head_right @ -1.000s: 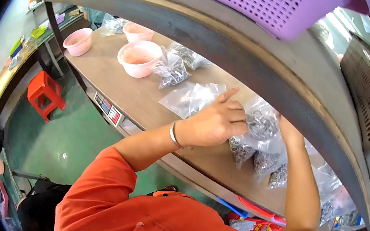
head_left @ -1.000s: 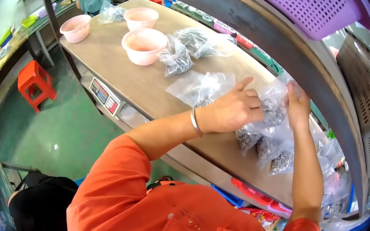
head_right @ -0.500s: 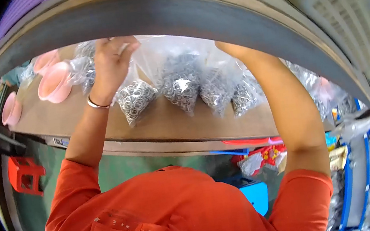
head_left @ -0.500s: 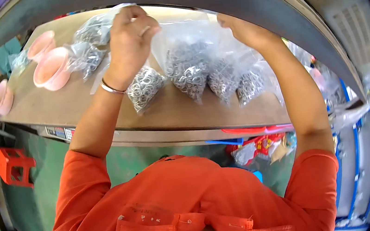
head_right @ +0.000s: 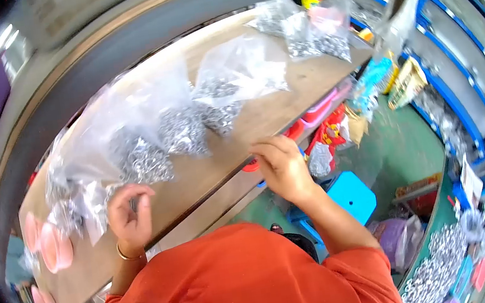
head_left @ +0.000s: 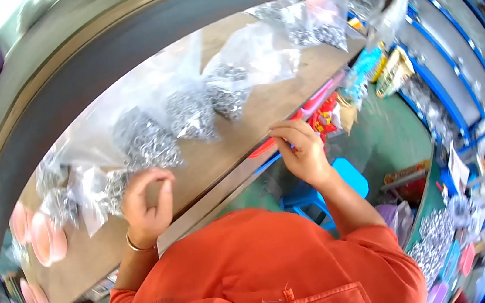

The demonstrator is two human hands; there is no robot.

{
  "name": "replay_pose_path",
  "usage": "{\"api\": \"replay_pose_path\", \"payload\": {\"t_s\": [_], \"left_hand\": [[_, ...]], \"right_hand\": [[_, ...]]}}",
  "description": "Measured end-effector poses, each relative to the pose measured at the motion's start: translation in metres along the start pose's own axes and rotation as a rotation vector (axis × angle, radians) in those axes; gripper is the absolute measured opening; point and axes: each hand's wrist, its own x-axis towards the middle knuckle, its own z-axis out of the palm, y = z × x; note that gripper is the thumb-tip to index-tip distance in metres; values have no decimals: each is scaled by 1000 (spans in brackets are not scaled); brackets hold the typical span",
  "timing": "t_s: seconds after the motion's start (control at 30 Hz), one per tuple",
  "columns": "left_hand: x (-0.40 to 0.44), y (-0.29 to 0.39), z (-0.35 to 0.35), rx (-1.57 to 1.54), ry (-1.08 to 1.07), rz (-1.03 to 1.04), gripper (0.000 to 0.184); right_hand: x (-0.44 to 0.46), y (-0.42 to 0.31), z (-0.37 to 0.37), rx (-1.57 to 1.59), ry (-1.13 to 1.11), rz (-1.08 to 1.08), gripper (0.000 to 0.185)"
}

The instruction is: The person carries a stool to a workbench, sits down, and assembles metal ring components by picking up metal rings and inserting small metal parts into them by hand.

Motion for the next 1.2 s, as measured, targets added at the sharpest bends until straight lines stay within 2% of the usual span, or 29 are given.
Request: {"api": "replay_pose_path", "payload": {"t_s": [0.07,0.13,0.17,0.23,0.3,0.4,0.43,0.5,0.53,0.57,0.63,0.67,0.73,0.77,0.83,0.87,0.93,1.07,1.13,1.2], "left_hand": [[9,0,14,-86,-238,-169,43],[20,3,26,-111,-459,-289,44],[21,1,30,-121,-482,-278,44],[22,-5,41,-78,-752,-306,41],[25,-2,59,-133,-790,-320,40],[32,2,87,-206,-990,-290,39],[34,2,96,-204,-994,-285,39],[36,2,118,-69,-1215,-111,42],[38,3,130,-31,-1296,-39,43],[37,5,142,-31,-1304,-31,43],[32,7,170,109,-1439,-125,40],[22,0,184,94,-1467,-101,40],[2,-16,217,45,-1365,9,41],[9,-1,232,43,-1435,-106,41],[-9,-8,265,79,-1538,-260,40],[-17,-8,282,54,-1585,-237,40],[-31,-11,311,215,-1760,-270,35],[-69,-22,361,85,-1794,-226,29],[-77,-16,385,199,-1936,-341,25],[-102,-44,408,142,-1987,-300,25]], "right_hand": [[-37,6,-24,40,71,436,13],[-84,20,-45,41,164,674,12],[-104,21,-53,-12,246,688,9],[-141,13,-70,-69,269,763,9],[-171,1,-81,-191,237,872,9],[-206,-10,-91,-220,221,1020,10],[-213,-12,-96,-219,227,1022,10],[-227,-16,-107,-309,176,1032,10],[-241,-15,-114,-293,55,1139,17],[-253,-15,-122,-292,63,1145,17],[-278,-16,-138,-431,-433,1298,29],[-292,-15,-147,-429,-600,1356,37],[-304,-14,-164,-432,-635,1431,37],[-311,-13,-173,-425,-694,1449,36],[-328,-8,-188,-416,-618,1501,35],[-336,-6,-197,-423,-594,1500,35],[-354,-1,-210,-437,-521,1471,33],[-377,-9,-231,-465,-431,1622,31],[-396,-18,-232,-494,-320,1654,31],[-403,-25,-235,-414,-395,1794,34]]}}
